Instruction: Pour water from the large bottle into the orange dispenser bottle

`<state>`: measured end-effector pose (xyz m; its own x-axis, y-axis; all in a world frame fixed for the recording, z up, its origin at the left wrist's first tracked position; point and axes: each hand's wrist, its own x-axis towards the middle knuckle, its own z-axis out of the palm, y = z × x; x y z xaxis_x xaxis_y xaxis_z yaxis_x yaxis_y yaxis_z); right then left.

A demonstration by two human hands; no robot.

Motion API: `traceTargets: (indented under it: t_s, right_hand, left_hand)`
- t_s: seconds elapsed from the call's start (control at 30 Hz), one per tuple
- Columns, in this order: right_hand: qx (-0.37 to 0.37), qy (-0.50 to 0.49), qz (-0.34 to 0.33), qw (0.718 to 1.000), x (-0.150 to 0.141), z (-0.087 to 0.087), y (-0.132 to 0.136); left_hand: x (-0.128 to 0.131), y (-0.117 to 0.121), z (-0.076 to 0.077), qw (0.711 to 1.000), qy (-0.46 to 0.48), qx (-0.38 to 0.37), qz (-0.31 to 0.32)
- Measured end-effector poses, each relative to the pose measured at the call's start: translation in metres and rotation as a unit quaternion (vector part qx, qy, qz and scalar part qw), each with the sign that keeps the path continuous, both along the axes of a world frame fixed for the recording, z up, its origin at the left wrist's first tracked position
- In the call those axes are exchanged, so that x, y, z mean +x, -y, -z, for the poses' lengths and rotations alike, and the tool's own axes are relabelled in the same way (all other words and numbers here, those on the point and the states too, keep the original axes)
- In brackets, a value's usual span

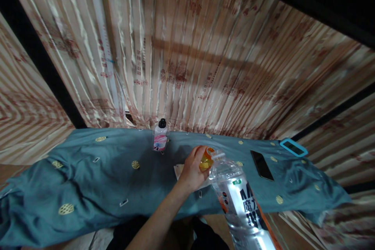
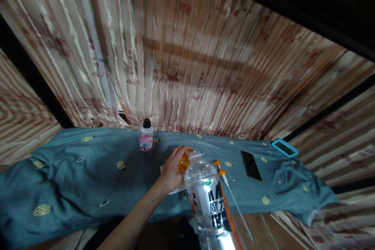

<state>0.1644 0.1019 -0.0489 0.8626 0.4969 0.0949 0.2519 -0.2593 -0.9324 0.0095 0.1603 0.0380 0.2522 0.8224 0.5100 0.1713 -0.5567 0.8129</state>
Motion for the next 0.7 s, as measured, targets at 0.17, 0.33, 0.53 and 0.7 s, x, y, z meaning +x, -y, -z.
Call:
traceTargets:
  t_s: [0.17, 0.33, 0.53, 0.7]
  right_hand:
    - [-0.010, -0.019, 0.052, 0.998, 0.016, 0.022, -0.002]
    - [0.006, -0.027, 0.018, 0.999, 0.021, 0.027, 0.005]
    - [0.021, -0.036, 0.007, 0.999, 0.015, 0.022, 0.003]
    - [0.032, -0.027, -0.060, 0.997, 0.001, -0.002, -0.002]
  left_hand:
    - [0.000, 0.000, 0.000, 1.000, 0.000, 0.003, 0.001]
    - [0.000, 0.000, 0.000, 1.000, -0.001, 0.001, 0.001]
    - [0.000, 0.000, 0.000, 1.000, -0.001, 0.005, 0.003]
    - [0.000, 0.000, 0.000, 1.000, -0.001, 0.001, 0.002]
